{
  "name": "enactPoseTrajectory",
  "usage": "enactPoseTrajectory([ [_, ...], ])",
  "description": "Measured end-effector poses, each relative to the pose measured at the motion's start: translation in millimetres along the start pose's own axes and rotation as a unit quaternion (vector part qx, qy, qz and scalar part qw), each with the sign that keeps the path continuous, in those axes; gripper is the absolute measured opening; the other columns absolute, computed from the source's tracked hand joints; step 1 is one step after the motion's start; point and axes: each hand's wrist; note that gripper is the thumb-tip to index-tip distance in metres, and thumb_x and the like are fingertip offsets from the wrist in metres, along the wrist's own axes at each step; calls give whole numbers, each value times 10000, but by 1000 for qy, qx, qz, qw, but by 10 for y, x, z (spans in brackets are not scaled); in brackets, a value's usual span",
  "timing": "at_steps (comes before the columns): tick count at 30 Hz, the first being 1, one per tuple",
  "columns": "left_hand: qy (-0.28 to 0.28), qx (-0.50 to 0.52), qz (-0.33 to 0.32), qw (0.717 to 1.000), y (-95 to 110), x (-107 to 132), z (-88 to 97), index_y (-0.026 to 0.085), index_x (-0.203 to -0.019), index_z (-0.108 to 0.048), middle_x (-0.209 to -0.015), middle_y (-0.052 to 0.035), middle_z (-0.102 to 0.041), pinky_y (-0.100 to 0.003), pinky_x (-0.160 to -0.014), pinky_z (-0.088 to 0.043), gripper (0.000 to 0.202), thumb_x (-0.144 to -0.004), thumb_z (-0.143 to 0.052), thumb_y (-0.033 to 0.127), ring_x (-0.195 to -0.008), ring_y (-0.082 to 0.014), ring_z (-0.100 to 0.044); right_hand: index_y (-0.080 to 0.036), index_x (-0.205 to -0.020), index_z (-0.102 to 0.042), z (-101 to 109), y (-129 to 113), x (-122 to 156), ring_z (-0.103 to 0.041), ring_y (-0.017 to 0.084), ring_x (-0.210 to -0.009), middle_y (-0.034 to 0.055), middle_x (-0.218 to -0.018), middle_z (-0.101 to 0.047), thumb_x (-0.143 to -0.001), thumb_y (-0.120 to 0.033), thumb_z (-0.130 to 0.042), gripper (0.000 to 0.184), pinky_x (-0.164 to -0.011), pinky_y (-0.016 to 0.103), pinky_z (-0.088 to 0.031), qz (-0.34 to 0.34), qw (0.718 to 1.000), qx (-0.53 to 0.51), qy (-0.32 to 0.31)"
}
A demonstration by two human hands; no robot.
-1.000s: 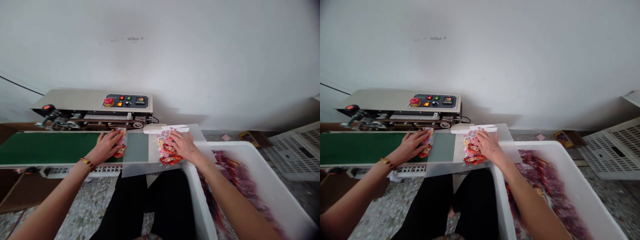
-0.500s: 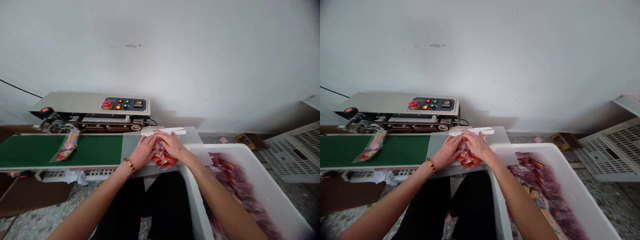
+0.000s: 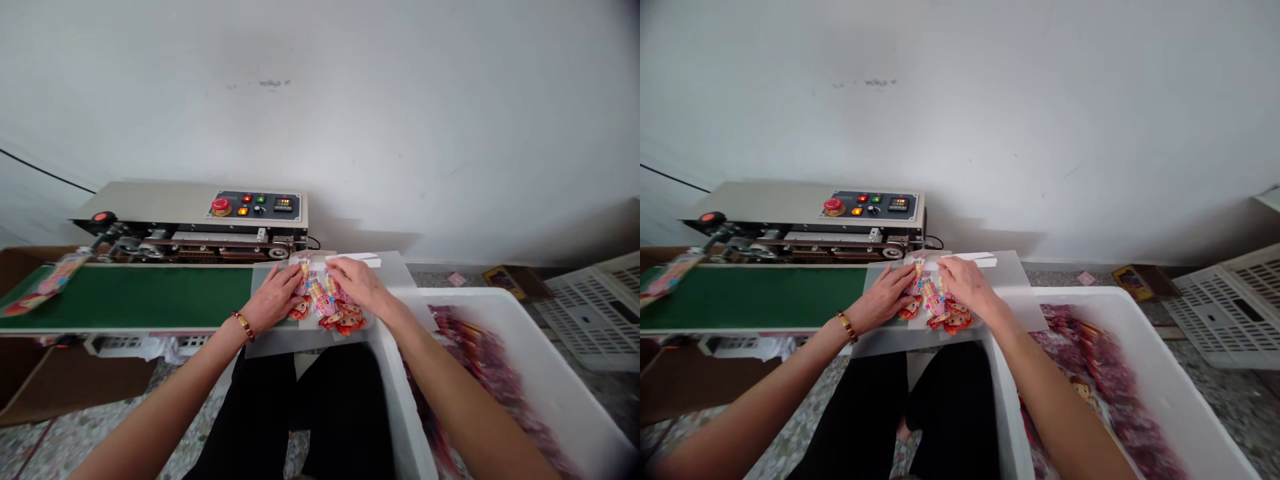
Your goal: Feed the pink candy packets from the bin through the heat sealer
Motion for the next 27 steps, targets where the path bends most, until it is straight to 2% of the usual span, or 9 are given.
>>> enactPoseTrajectory([
  [2,7,-7,-2,1000,3,5,-31,136,-1481,-437,-1522,-207,-503,-565,-1240,-307,540,-980,-557,296,-1447,-291,-460,-239,-1218,-706,-36,-112,-244,-694,218,-1088,63,-1186,-757,-995,-229,-452,338,-939,348,-515,-4,1000,-9,-21],
  [5,16,-17,-2,1000,-4,7,-79,120,-1470,-441,-1523,-217,-498,-565,-1233,-320,545,-980,-569,321,-1446,-300,-461,-225,-1154,-735,-107,-188,-526,-687,225,-1101,76,-1199,-748,-980,-183,-446,340,-941,326,-498,-8,998,29,-46],
  [8,20,-15,-4,1000,-14,1,-108,132,-1471,-442,-1526,-216,-496,-569,-1236,-310,546,-979,-575,328,-1443,-296,-465,-237,-1083,-760,-151,-174,-658,-691,219,-1077,54,-1168,-758,-939,-139,-470,339,-925,304,-494,-22,996,38,-81],
  [11,19,-12,-4,1000,-20,-4,-101,123,-1459,-458,-1514,-224,-506,-555,-1244,-298,548,-967,-597,323,-1438,-294,-472,-232,-1109,-753,-160,-148,-681,-688,204,-1079,41,-1191,-755,-917,-105,-475,361,-917,286,-490,-35,995,16,-88],
  [15,12,-19,-1,1000,-48,32,-19,127,-1445,-476,-1492,-209,-532,-543,-1248,-293,521,-972,-578,321,-1431,-289,-477,-214,-1226,-706,-88,-126,-567,-686,197,-1062,61,-1206,-750,-932,-91,-467,399,-915,288,-481,-49,997,0,-56],
  [18,3,-21,10,1000,-114,116,78,155,-1453,-474,-1504,-189,-529,-542,-1257,-270,494,-992,-526,324,-1424,-273,-483,-203,-1166,-723,40,-51,-349,-689,207,-1014,79,-1151,-757,-962,-136,-472,331,-893,306,-483,-55,998,12,-31],
  [21,0,-29,42,999,-262,264,178,151,-1447,-487,-1503,-189,-532,-554,-1251,-273,487,-1002,-490,348,-1419,-275,-490,-215,-1108,-737,165,65,-67,-686,223,-1000,77,-1107,-758,-981,-173,-464,304,-920,356,-473,-48,997,54,-11],
  [24,-11,-33,82,996,-518,480,294,156,-1432,-509,-1514,-190,-524,-581,-1234,-286,497,-1002,-464,400,-1401,-290,-511,-218,-1143,-734,214,121,167,-652,258,-1121,88,-1195,-741,-967,-176,-490,304,-1009,440,-432,-1,995,94,-23],
  [27,-15,-43,116,992,-769,693,423,174,-1420,-529,-1508,-188,-533,-627,-1210,-296,505,-990,-454,428,-1376,-314,-540,-244,-1245,-705,171,62,257,-524,295,-1334,82,-1398,-655,-975,-206,-503,340,-1118,547,-328,77,988,123,-57],
])
Point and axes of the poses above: each hand's wrist, its own x-axis away from the middle knuckle, its own z-axis out of the back of the hand, y = z × x
